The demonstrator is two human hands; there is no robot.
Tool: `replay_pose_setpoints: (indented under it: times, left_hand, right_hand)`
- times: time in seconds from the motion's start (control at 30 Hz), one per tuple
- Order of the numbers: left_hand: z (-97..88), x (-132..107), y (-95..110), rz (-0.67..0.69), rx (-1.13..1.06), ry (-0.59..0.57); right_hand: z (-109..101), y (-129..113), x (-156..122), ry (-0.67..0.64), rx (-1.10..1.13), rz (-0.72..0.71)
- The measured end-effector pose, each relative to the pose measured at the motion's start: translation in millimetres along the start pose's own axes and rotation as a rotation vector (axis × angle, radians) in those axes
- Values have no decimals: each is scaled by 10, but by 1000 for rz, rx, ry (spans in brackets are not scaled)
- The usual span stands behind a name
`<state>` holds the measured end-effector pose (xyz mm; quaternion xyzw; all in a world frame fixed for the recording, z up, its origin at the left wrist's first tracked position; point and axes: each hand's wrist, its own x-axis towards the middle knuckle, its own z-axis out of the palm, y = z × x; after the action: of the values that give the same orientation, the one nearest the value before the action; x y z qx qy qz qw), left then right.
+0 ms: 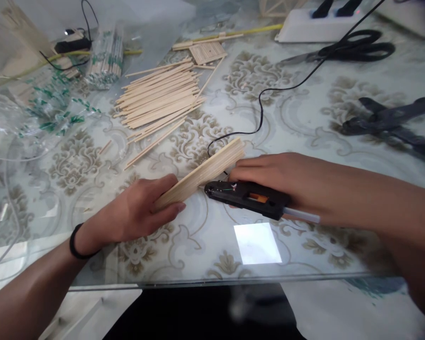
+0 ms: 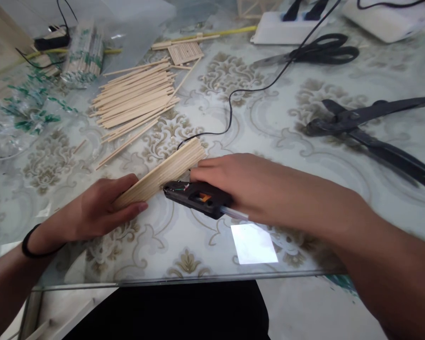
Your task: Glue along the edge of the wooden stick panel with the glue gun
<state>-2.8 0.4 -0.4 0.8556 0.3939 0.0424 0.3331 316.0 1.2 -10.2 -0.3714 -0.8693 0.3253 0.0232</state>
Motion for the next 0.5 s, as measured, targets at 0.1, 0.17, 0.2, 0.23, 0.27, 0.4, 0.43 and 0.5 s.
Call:
replay_pose_setpoints:
  times: [0.1, 0.17, 0.2, 0.23, 0.27, 0.4, 0.43, 0.5]
  left_hand:
    - [-16, 2, 35, -24, -3, -10]
    - [-28, 0, 50, -30, -10, -16]
    - [-33, -2, 52, -38, -12, -19]
    - [-36, -4, 50, -35, -15, -20]
    - [-38, -6, 46, -33, -15, -20]
    - [-36, -3, 31, -33, -7, -23]
    - [-34, 0, 31, -34, -2, -21]
    - [-33, 6, 33, -37, 11, -19]
  right_hand:
    - [-5, 2, -6, -9, -9, 8]
    - [-3, 6, -10, -20, -11, 9]
    - [-1, 9, -12, -26, -11, 11]
    - [1, 12, -15, -31, -11, 12]
    - [3, 15, -17, -33, -11, 16]
    - [0, 20, -18, -38, -5, 24]
    - [-3, 17, -16, -38, -3, 26]
    - [-10, 6, -11, -38, 4, 30]
